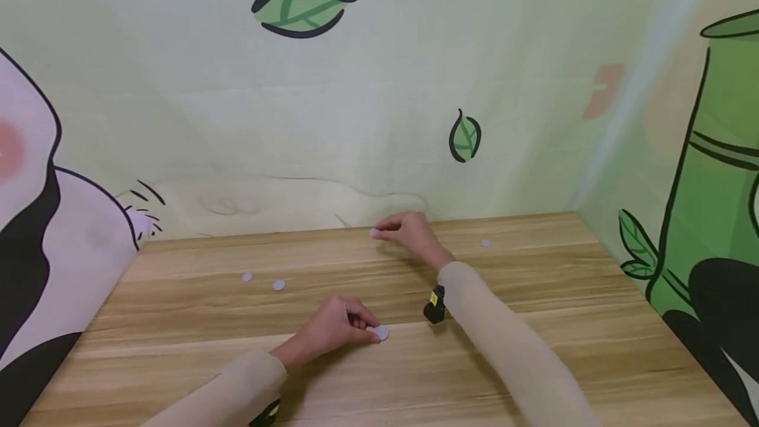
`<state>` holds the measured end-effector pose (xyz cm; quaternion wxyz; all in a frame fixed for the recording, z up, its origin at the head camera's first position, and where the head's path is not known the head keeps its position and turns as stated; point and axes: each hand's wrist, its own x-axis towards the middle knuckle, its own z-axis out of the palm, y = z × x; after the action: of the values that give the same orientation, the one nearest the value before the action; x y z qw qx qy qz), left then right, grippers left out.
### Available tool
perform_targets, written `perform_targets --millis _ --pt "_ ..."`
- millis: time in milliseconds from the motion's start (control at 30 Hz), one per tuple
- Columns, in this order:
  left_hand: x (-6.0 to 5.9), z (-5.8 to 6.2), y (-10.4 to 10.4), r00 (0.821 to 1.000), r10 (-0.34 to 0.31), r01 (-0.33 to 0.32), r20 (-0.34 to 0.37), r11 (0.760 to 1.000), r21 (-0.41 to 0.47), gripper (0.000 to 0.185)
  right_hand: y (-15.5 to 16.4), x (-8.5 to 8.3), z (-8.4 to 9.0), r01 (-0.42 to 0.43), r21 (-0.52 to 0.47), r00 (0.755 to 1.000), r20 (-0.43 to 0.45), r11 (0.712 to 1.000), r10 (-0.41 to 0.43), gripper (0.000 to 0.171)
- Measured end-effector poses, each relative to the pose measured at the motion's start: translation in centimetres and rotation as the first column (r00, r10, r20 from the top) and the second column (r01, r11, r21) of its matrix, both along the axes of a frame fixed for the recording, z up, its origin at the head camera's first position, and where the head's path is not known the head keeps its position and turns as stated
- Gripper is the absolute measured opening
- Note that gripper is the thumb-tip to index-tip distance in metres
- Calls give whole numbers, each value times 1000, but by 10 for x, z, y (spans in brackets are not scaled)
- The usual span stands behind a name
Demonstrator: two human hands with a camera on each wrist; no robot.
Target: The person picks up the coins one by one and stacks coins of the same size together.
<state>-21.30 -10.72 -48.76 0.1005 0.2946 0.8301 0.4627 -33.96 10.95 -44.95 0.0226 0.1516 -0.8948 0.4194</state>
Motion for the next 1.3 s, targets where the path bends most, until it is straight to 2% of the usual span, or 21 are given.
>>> perform_targets --millis 300,867,1100,1300 --pt "1 1 0 1000 10 -10 -23 999 -30 13 3 7 7 -26 4 997 -66 1000 26 23" --pt "1 1 1 1000 20 -20 -12 999 -34 12 11 23 9 -49 43 996 -71 998 52 24" --pt "1 0 0 999 20 -21 -29 999 -40 13 19 32 7 -73 19 996 -58 997 73 21" --pt "2 1 1 1000 19 -20 -21 999 -42 12 26 43 7 -100 50 989 -108 994 105 19"
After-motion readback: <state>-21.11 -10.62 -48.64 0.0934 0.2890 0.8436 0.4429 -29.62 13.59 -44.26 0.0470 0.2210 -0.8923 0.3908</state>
